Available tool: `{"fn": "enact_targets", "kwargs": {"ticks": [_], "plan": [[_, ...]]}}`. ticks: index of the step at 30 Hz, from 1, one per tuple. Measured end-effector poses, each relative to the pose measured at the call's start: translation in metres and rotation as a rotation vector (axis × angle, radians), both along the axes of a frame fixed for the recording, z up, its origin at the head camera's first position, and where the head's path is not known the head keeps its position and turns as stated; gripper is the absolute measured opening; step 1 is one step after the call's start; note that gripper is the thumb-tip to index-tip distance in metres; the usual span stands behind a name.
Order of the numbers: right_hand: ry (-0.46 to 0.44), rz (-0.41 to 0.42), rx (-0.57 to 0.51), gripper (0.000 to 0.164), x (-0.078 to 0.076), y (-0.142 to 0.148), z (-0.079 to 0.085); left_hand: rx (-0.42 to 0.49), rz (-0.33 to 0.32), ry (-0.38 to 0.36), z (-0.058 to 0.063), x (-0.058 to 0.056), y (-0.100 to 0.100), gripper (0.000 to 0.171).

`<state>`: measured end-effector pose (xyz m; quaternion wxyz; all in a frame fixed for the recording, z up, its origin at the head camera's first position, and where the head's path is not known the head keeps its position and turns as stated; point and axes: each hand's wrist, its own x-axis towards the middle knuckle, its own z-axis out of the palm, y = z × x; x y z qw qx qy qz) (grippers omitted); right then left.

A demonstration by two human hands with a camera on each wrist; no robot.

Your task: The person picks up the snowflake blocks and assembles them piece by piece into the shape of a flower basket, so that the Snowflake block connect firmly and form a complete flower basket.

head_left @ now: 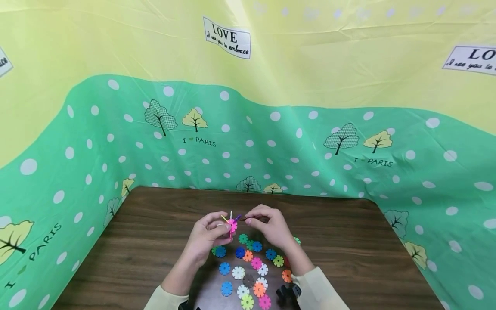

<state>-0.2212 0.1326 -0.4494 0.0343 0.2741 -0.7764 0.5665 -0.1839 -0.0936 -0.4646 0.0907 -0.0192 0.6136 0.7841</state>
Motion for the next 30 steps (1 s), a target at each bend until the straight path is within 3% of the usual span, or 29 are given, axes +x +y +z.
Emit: {"fn": "enact_targets", "kwargs": {"ticks": [7, 19, 24, 30], "plan": [[0.003, -0.037, -0.063, 0.008, 0.022, 0.002, -0.001, 0.018, -0.008, -0.013, -0.001, 0.001, 0.007, 0.049], [0.175, -0.017, -0.101, 0.012, 0.006, 0.003, -0.032, 0.034, -0.005, -0.014, 0.000, 0.002, 0.007, 0.047], [0.235, -0.023, -0.096, 0.010, 0.013, -0.001, -0.019, 0.027, 0.005, -0.020, 0.000, 0.002, 0.007, 0.046], [0.247, -0.026, -0.083, 0.010, 0.022, -0.002, -0.004, 0.028, 0.004, -0.014, -0.001, 0.003, 0.010, 0.045]]}}
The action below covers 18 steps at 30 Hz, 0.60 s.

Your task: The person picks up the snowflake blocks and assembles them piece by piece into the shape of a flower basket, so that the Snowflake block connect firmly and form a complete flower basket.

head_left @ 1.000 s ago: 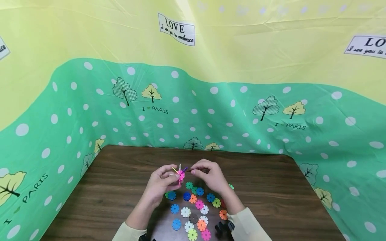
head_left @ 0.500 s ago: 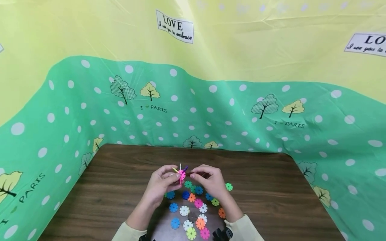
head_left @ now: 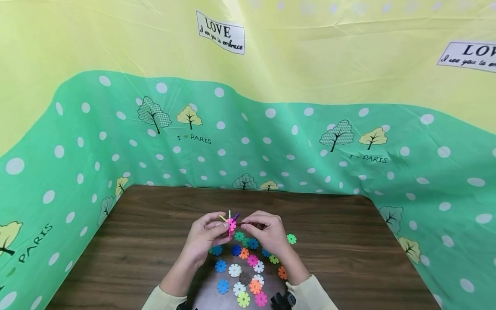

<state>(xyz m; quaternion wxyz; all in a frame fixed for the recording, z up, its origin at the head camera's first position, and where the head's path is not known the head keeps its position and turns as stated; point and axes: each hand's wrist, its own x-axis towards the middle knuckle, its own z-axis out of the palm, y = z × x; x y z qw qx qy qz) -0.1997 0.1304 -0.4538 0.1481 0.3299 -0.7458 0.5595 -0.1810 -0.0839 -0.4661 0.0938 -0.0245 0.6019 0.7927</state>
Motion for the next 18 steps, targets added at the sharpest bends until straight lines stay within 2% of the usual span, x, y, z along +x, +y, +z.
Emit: {"fn": "enact_targets", "kwargs": {"ticks": [5, 15, 18], "plan": [[0.022, 0.004, 0.010, 0.010, 0.001, -0.001, 0.000, -0.014, 0.009, 0.013, -0.002, 0.001, 0.002, 0.047], [0.115, -0.020, 0.002, 0.012, 0.000, -0.004, -0.006, 0.010, 0.097, 0.003, -0.005, 0.004, 0.011, 0.046], [0.113, -0.016, 0.011, 0.012, -0.001, -0.004, -0.006, 0.003, 0.094, 0.006, -0.006, 0.004, 0.013, 0.047]]}}
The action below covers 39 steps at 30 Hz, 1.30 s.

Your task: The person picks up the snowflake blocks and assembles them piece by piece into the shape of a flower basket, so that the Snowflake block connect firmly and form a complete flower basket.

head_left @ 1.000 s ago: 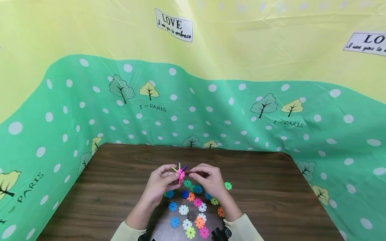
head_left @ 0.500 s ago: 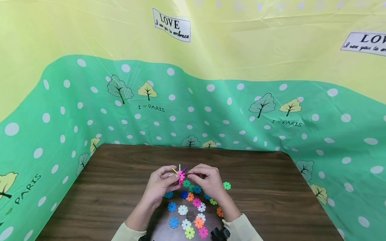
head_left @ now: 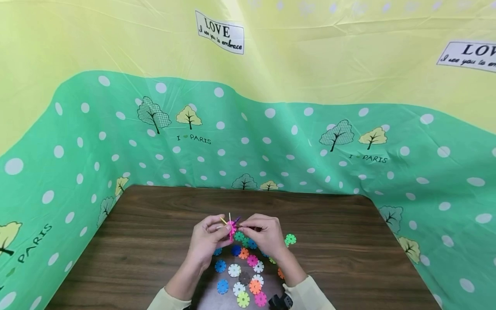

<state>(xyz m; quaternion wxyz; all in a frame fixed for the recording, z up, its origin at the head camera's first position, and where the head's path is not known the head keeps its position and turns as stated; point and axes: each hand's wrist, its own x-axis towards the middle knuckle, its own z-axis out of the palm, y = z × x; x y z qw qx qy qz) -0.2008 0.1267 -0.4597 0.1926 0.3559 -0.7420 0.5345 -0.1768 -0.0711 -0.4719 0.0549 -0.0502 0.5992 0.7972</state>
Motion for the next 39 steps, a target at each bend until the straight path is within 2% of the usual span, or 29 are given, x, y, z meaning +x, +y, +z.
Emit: {"fn": "enact_targets", "kwargs": {"ticks": [6, 9, 12, 16, 19, 23, 28, 34, 39], "plan": [[-0.093, 0.003, 0.024, 0.012, 0.000, 0.004, 0.003, -0.014, -0.113, -0.006, 0.000, 0.000, -0.003, 0.041], [-0.130, 0.013, 0.041, 0.011, 0.001, 0.005, 0.005, -0.016, -0.154, -0.016, -0.001, -0.001, -0.008, 0.048], [-0.151, 0.023, 0.051, 0.010, -0.006, 0.008, -0.007, 0.011, -0.193, -0.030, -0.001, 0.000, -0.010, 0.056], [-0.171, 0.031, 0.074, 0.011, -0.016, 0.011, -0.025, 0.036, -0.218, -0.042, 0.000, 0.002, -0.008, 0.051], [-0.224, 0.018, 0.096, 0.015, -0.017, 0.011, -0.025, 0.044, -0.183, -0.044, 0.001, 0.001, -0.009, 0.047], [-0.314, -0.009, 0.132, 0.020, -0.021, 0.011, -0.025, 0.048, -0.076, -0.037, 0.005, -0.003, -0.018, 0.041], [-0.325, 0.024, 0.251, 0.021, -0.040, 0.002, -0.028, 0.068, 0.048, 0.008, 0.013, -0.011, -0.033, 0.039], [-0.341, 0.103, 0.506, 0.024, -0.067, -0.020, -0.032, 0.102, 0.083, 0.020, 0.019, -0.014, -0.045, 0.039], [-0.361, 0.110, 0.716, 0.027, -0.081, -0.031, -0.041, 0.116, 0.093, 0.014, 0.020, -0.013, -0.048, 0.038]]}}
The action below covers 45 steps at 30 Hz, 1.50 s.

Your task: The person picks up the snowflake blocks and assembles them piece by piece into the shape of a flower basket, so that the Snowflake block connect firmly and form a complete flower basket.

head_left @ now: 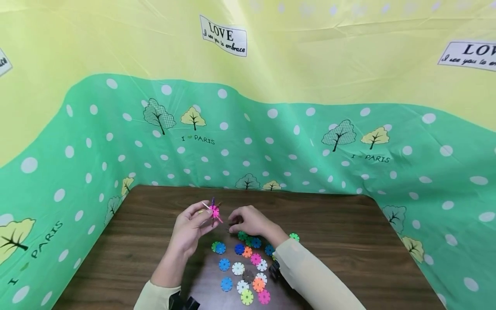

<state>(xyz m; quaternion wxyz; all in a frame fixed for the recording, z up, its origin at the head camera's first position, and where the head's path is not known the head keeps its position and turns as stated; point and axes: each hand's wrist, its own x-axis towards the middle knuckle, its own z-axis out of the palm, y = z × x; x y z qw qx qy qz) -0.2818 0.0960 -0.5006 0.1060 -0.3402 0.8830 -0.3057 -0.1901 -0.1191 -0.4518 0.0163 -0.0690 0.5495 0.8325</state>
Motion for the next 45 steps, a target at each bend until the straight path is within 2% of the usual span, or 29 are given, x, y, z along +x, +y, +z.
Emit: {"fn": "enact_targets", "kwargs": {"ticks": [4, 7, 12, 17, 21, 26, 32, 35, 40, 45], "plan": [[0.001, -0.011, 0.082, 0.026, -0.005, -0.003, -0.008, -0.013, -0.007, -0.003, 0.000, 0.000, 0.000, 0.040], [0.005, -0.029, 0.109, 0.025, -0.005, -0.004, -0.011, -0.055, -0.011, -0.002, 0.000, 0.001, 0.001, 0.042], [0.036, -0.046, 0.126, 0.023, -0.004, -0.009, -0.013, -0.103, -0.003, 0.005, -0.001, 0.001, 0.002, 0.041], [0.043, -0.072, 0.095, 0.010, -0.003, -0.008, -0.012, -0.077, -0.015, 0.005, -0.003, 0.001, 0.004, 0.041], [0.037, -0.109, -0.007, 0.005, -0.001, -0.001, -0.008, -0.061, -0.020, 0.001, -0.006, 0.001, 0.008, 0.040], [0.037, -0.172, -0.246, 0.007, 0.010, 0.012, 0.006, -0.077, -0.030, -0.012, -0.008, 0.002, 0.014, 0.039], [0.015, -0.269, -0.548, 0.007, 0.037, 0.025, 0.019, -0.100, -0.049, -0.028, -0.011, 0.004, 0.021, 0.035], [0.005, -0.276, -0.657, 0.007, 0.054, 0.028, 0.025, -0.099, -0.067, -0.025, -0.013, 0.004, 0.023, 0.035], [0.032, -0.244, -0.724, 0.006, 0.070, 0.030, 0.031, -0.097, -0.097, -0.025, -0.016, 0.006, 0.028, 0.037], [0.121, -0.235, -0.713, 0.007, 0.070, 0.029, 0.030, -0.106, -0.110, -0.024, -0.016, 0.007, 0.030, 0.040]]}}
